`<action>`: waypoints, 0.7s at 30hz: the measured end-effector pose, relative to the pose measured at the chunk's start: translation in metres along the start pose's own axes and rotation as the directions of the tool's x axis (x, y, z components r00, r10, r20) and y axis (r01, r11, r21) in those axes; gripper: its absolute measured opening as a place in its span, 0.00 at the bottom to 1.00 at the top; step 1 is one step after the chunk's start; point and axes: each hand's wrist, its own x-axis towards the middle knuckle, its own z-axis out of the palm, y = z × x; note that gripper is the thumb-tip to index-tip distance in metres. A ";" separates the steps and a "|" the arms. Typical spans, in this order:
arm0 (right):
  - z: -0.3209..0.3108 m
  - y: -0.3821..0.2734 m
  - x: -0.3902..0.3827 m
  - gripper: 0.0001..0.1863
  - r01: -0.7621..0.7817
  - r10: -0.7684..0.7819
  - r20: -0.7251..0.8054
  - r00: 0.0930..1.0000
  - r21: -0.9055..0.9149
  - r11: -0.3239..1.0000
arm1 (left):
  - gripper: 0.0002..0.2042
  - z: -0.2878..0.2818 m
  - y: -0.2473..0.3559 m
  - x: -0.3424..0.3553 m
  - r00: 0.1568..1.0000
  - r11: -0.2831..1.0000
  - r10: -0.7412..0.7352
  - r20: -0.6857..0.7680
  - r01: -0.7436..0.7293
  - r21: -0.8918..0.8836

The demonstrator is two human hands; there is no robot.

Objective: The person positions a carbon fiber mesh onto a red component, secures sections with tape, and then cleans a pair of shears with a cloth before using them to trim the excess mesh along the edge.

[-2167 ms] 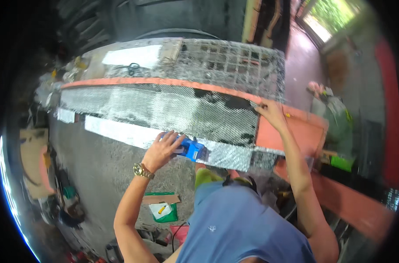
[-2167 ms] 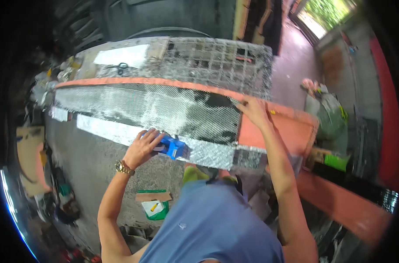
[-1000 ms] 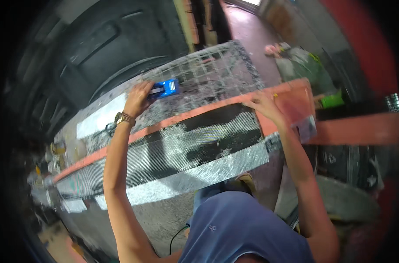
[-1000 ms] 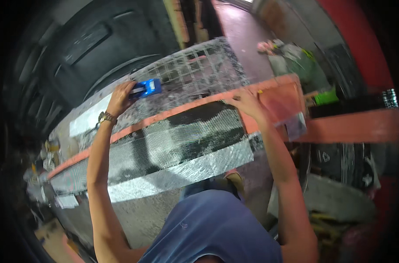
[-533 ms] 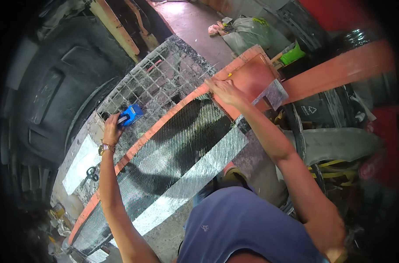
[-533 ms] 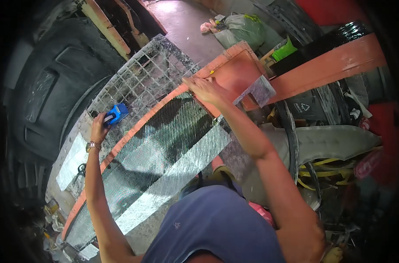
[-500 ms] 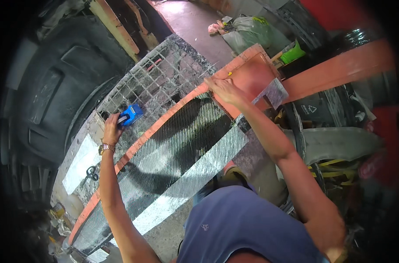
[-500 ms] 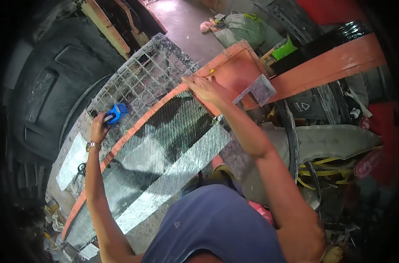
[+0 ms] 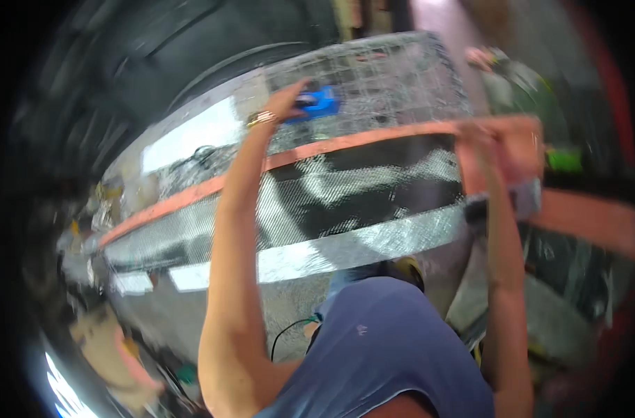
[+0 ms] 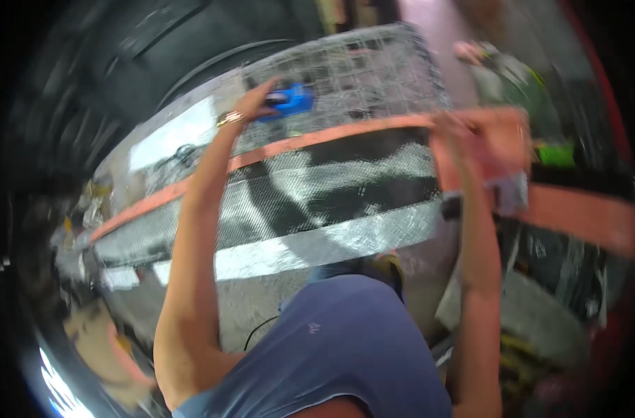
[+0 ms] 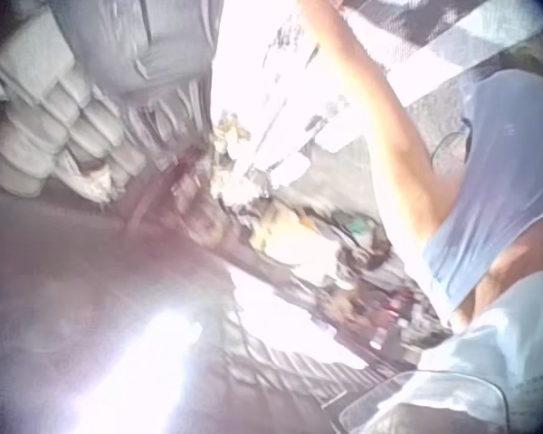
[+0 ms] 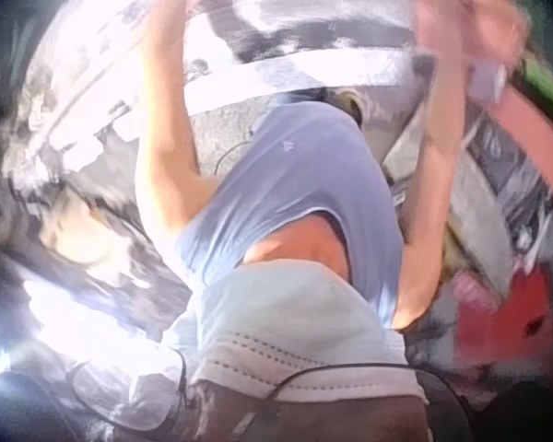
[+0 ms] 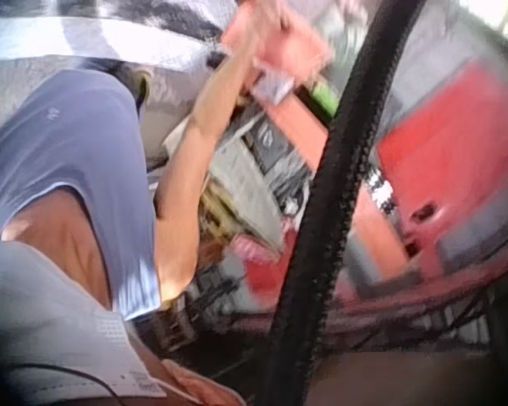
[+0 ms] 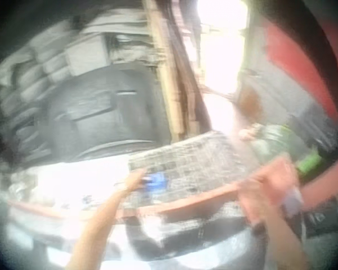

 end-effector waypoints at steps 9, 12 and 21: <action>-0.068 0.018 -0.094 0.17 0.002 0.089 -0.285 0.954 0.306 0.952 | 0.14 -0.039 0.003 -0.114 0.841 0.936 -0.278 -0.465 0.346 0.065; -0.086 0.052 -0.151 0.15 -0.005 0.254 -0.433 0.865 0.500 0.866 | 0.11 -0.056 -0.053 -0.174 0.681 0.715 -0.613 -0.401 0.694 0.085; -0.067 0.261 -0.441 0.13 -0.592 0.739 -0.209 0.640 0.478 0.648 | 0.18 -0.056 -0.195 -0.233 0.536 0.527 -0.836 -0.116 0.844 0.095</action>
